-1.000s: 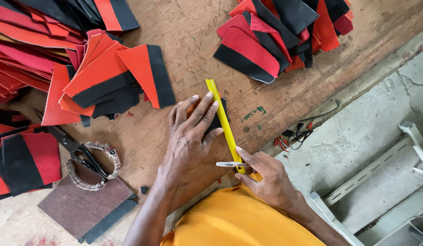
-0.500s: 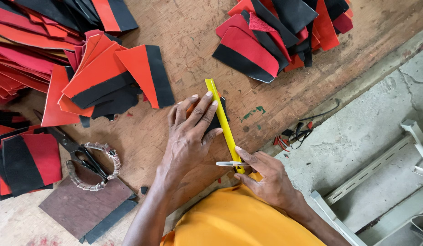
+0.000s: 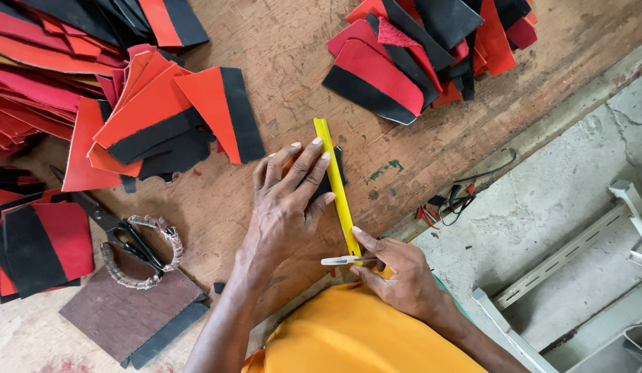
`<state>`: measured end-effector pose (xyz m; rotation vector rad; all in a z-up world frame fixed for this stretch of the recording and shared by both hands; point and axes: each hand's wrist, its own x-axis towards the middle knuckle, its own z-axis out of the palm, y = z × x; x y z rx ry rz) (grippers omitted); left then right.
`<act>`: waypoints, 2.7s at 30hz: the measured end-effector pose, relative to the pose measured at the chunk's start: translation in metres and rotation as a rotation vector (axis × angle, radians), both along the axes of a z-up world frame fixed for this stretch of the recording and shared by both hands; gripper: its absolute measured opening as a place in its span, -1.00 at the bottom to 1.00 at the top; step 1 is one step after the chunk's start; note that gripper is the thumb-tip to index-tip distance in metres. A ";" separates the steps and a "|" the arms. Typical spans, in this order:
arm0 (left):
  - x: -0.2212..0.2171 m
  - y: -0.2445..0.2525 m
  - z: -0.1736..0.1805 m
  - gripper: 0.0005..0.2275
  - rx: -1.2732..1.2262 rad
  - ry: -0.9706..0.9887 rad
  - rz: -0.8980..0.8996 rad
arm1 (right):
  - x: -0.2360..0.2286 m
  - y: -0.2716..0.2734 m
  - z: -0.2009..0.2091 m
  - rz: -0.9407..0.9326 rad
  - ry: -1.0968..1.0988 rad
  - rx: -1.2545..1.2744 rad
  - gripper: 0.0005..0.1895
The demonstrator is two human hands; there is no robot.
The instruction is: The person repeatedly measures and marks red and black fabric pieces on a wooden workbench using a yellow ruler and a white marker. The person handles each piece one at a time, aligns the ruler, draws a line, and sets the piece aside.
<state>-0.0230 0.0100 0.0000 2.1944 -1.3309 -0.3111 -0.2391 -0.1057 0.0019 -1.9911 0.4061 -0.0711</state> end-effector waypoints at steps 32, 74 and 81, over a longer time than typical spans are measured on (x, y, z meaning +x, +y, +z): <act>0.000 -0.001 -0.003 -0.49 -0.041 -0.023 0.006 | -0.004 -0.007 0.004 -0.099 0.056 0.041 -0.27; -0.004 -0.007 -0.004 -0.51 -0.151 0.048 0.082 | 0.108 -0.052 -0.026 -0.339 -0.303 0.110 -0.86; -0.002 -0.005 -0.006 -0.52 -0.155 0.042 0.076 | 0.117 -0.050 -0.023 -0.321 -0.325 0.051 -0.86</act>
